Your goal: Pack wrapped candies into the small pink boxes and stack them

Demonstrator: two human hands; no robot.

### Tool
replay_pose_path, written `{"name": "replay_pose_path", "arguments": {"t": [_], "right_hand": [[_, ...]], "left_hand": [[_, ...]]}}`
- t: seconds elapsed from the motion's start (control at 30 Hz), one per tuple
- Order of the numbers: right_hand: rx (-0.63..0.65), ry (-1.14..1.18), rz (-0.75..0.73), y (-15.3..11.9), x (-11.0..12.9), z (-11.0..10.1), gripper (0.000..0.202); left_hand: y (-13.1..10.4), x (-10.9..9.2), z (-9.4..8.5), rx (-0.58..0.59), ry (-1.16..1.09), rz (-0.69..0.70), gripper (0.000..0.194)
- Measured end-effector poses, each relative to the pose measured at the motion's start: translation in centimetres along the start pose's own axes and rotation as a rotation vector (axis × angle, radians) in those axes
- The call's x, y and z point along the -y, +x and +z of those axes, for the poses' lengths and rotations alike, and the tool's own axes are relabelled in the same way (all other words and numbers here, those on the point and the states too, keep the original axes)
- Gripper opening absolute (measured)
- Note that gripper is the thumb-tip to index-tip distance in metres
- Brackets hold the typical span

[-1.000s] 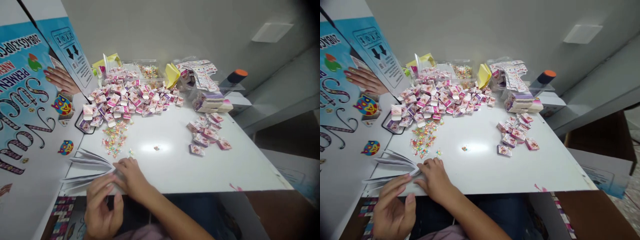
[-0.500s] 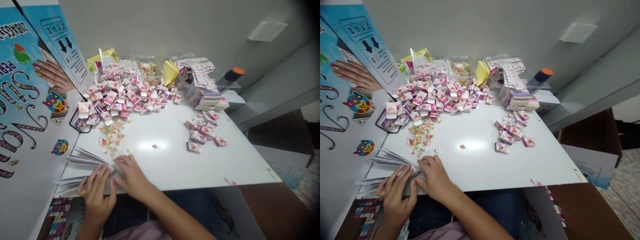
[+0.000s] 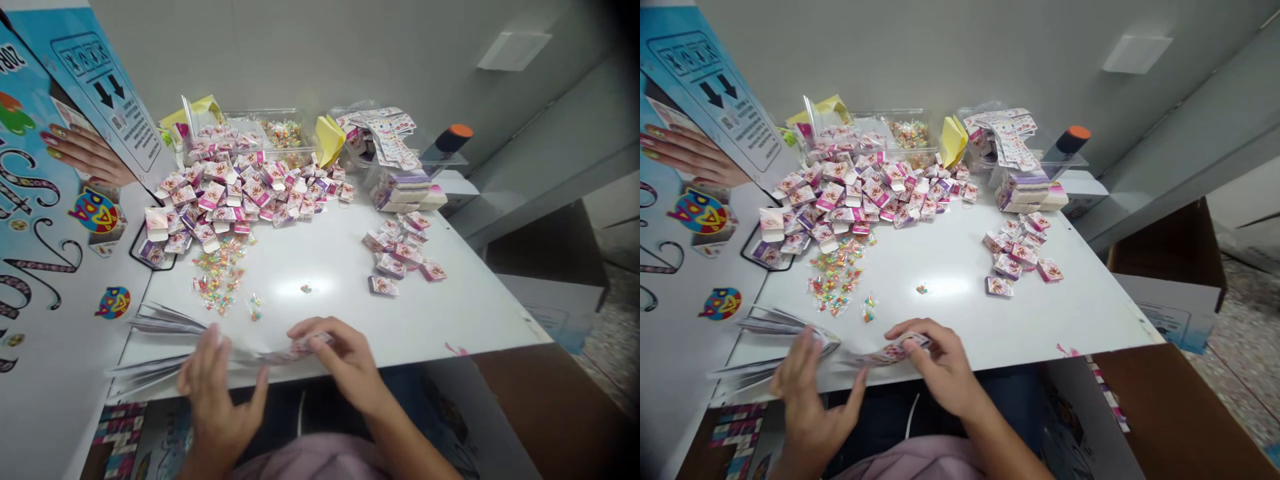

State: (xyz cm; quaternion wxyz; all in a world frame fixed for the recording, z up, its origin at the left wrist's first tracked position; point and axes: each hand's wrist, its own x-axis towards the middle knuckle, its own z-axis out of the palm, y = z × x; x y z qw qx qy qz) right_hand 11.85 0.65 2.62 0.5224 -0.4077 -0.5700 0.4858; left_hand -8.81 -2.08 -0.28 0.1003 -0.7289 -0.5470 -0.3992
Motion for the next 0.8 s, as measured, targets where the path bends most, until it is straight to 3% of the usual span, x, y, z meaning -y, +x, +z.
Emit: {"name": "replay_pose_path", "arguments": {"t": [0.07,0.13,0.2,0.27,0.33,0.4,0.47,0.5,0.53,0.57,0.6,0.63,0.7,0.8], "right_hand": [[-0.086,-0.045,-0.023,-0.5,1.0,-1.7,0.016],[-0.204,-0.160,-0.154,-1.0,2.1,-3.0,0.024],[-0.186,-0.320,-0.341,-1.6,3.4,-4.0,0.037],[0.007,-0.528,-0.481,-2.3,4.7,-4.7,0.048],[0.224,-0.727,-0.475,-3.3,5.5,-5.2,0.058],[0.342,-0.819,-0.388,-4.6,5.2,-5.3,0.068],[0.370,-0.750,-0.364,-6.2,3.8,-4.9,0.069],[0.307,-0.688,-0.375,-6.9,2.9,-4.5,0.064],[0.192,-0.624,-0.388,-7.6,2.1,-4.1,0.057],[-0.012,-0.586,-0.354,-8.1,1.3,-3.6,0.052],[-0.211,-0.570,-0.261,-8.4,0.6,-3.1,0.049],[-0.286,-0.532,-0.133,-8.4,0.1,-2.6,0.049],[-0.260,-0.358,0.121,-7.9,-0.2,-1.9,0.041],[-0.130,0.083,0.350,-6.3,0.0,-1.6,0.035]], "left_hand": [[1.4,-2.4,0.6,0.184,-0.292,-0.035,0.043],[2.9,-4.6,1.5,0.420,-0.619,-0.264,0.011],[4.4,-6.4,2.4,0.681,-0.952,-0.611,0.020],[5.6,-7.6,3.1,0.821,-1.335,-0.918,0.029],[6.4,-8.5,3.5,0.813,-1.670,-1.103,0.040],[6.5,-9.2,3.7,0.783,-1.798,-1.191,0.042],[6.1,-9.8,4.1,0.768,-1.733,-1.249,0.036],[5.7,-10.1,4.2,0.746,-1.668,-1.275,0.034],[5.3,-10.3,4.4,0.701,-1.599,-1.293,0.033],[4.9,-10.5,4.5,0.638,-1.539,-1.292,0.034],[4.5,-10.7,4.5,0.574,-1.493,-1.262,0.034],[4.3,-10.8,4.5,0.527,-1.456,-1.204,0.034],[4.0,-11.0,4.1,0.509,-1.406,-1.056,0.033],[4.2,-11.0,3.4,0.607,-1.321,-0.845,0.029]]}}
